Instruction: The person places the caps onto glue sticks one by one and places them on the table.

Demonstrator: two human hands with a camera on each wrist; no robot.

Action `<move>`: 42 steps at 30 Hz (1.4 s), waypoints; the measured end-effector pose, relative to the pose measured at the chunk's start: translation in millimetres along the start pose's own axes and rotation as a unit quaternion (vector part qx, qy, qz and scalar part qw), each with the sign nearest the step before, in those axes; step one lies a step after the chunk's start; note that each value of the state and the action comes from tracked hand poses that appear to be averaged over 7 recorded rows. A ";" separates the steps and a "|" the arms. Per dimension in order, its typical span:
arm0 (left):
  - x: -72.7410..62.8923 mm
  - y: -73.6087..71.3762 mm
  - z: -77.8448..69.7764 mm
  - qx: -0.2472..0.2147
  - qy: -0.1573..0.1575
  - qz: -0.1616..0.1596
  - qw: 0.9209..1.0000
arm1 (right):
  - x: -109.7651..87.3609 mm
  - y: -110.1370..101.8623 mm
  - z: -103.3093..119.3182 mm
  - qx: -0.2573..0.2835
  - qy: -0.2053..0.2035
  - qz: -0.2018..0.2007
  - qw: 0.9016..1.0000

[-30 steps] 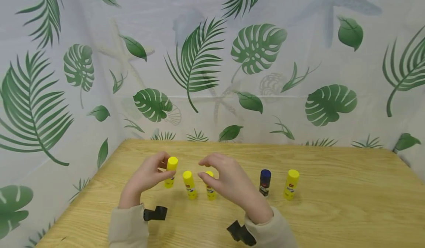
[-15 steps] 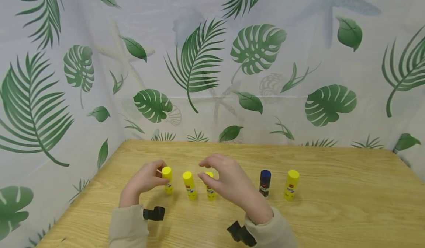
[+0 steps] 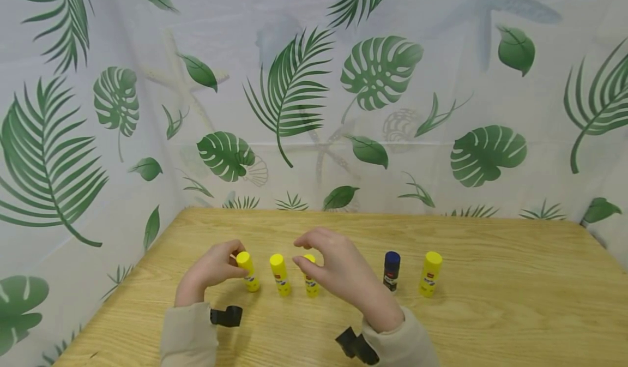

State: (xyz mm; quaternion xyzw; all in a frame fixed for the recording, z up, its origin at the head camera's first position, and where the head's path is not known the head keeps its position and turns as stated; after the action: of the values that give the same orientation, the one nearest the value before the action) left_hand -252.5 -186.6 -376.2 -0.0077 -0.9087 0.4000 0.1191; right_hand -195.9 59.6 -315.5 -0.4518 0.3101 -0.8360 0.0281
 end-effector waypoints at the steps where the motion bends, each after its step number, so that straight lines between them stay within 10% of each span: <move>1: 0.0 0.2 0.1 0.002 0.002 0.001 1.000 | 0.0 0.0 0.1 0.000 0.000 0.000 1.000; 30: 1.8 0.4 1.2 0.003 0.010 0.001 1.000 | 0.5 -2.0 1.1 -0.004 0.004 0.003 1.000; 42: -14.1 -0.1 -74.9 0.055 0.153 -0.107 0.981 | -7.2 -20.1 -5.8 -0.032 0.047 -0.004 0.998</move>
State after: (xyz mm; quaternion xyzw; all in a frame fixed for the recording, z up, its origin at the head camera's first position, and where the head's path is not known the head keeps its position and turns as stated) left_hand -222.2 -134.0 -330.3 0.0350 -0.8521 0.4282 0.2989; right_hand -191.5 81.1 -312.2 -0.4141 0.3363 -0.8458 -0.0041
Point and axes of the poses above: each hand's wrist, its own x-axis towards the middle knuckle, its own y-axis out of the palm, z = x × y, the point moved 2 cm from there along x, towards the middle knuckle, and after that the axes turned 12 degrees about -z, right-handed, at the moved point
